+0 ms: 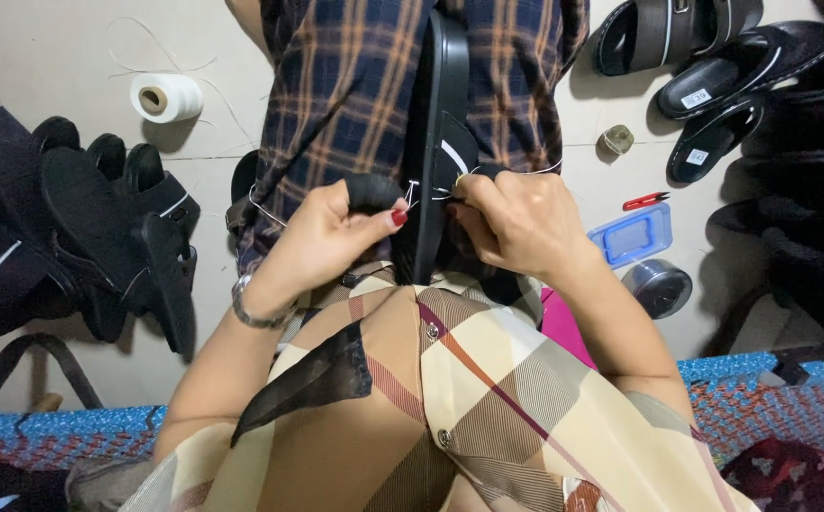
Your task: The person sits on the floor and sews a black shoe using a needle and white thread. They repeatedly push the needle through the shoe material and pull the thread to secure the stitching.
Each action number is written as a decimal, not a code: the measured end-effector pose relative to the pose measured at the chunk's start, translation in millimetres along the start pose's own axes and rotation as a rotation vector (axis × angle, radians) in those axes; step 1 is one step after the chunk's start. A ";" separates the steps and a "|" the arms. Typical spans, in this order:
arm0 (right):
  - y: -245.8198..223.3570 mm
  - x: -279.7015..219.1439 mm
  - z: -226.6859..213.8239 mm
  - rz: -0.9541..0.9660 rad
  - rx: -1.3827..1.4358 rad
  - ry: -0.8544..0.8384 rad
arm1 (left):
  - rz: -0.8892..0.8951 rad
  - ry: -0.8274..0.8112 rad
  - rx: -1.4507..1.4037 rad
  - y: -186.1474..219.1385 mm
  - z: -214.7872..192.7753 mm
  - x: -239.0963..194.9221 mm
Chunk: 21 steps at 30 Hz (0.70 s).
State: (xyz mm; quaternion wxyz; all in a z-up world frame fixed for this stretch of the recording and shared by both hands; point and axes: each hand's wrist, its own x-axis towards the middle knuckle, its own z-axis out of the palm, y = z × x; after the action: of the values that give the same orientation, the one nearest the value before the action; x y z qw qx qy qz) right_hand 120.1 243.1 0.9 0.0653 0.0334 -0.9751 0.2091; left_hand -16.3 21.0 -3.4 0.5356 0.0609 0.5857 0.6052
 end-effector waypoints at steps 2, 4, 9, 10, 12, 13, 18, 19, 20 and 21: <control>1.9 -5.3 5.2 -0.022 -0.113 -0.025 | 0.271 0.244 0.542 -7.7 6.1 -6.0; -11.0 1.2 -21.8 -0.026 -0.173 -0.055 | 0.404 0.336 0.709 -37.4 13.8 0.8; -11.7 -23.1 -97.0 0.175 -0.133 -0.509 | 0.421 0.410 0.964 -9.8 40.8 -5.8; -5.3 -32.9 -108.1 0.182 -0.213 -0.485 | 0.365 0.358 0.850 -3.2 39.4 -3.1; -7.9 -37.0 -102.9 0.207 -0.281 -0.470 | 0.296 0.288 0.737 4.2 28.9 -17.3; -4.9 -30.1 -92.2 0.257 0.033 -0.380 | 0.266 0.317 0.503 8.5 26.4 -21.0; -12.7 -26.4 -4.8 0.467 0.700 0.163 | 0.282 0.330 0.399 18.9 21.4 -28.4; -17.7 -20.9 3.9 0.506 0.783 0.207 | 0.332 0.313 0.491 21.4 20.8 -25.4; -22.6 -15.0 12.0 0.544 0.867 0.251 | 0.382 0.296 0.584 24.6 20.3 -22.3; -18.6 -16.9 9.7 0.543 0.855 0.256 | 0.391 0.289 0.578 25.7 22.9 -17.5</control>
State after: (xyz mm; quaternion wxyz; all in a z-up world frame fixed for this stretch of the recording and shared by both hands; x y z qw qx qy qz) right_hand 137.4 222.8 -2.8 0.1078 -0.2229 -0.7604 0.6003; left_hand -7.7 29.7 33.2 0.2823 0.2341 0.7793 0.5082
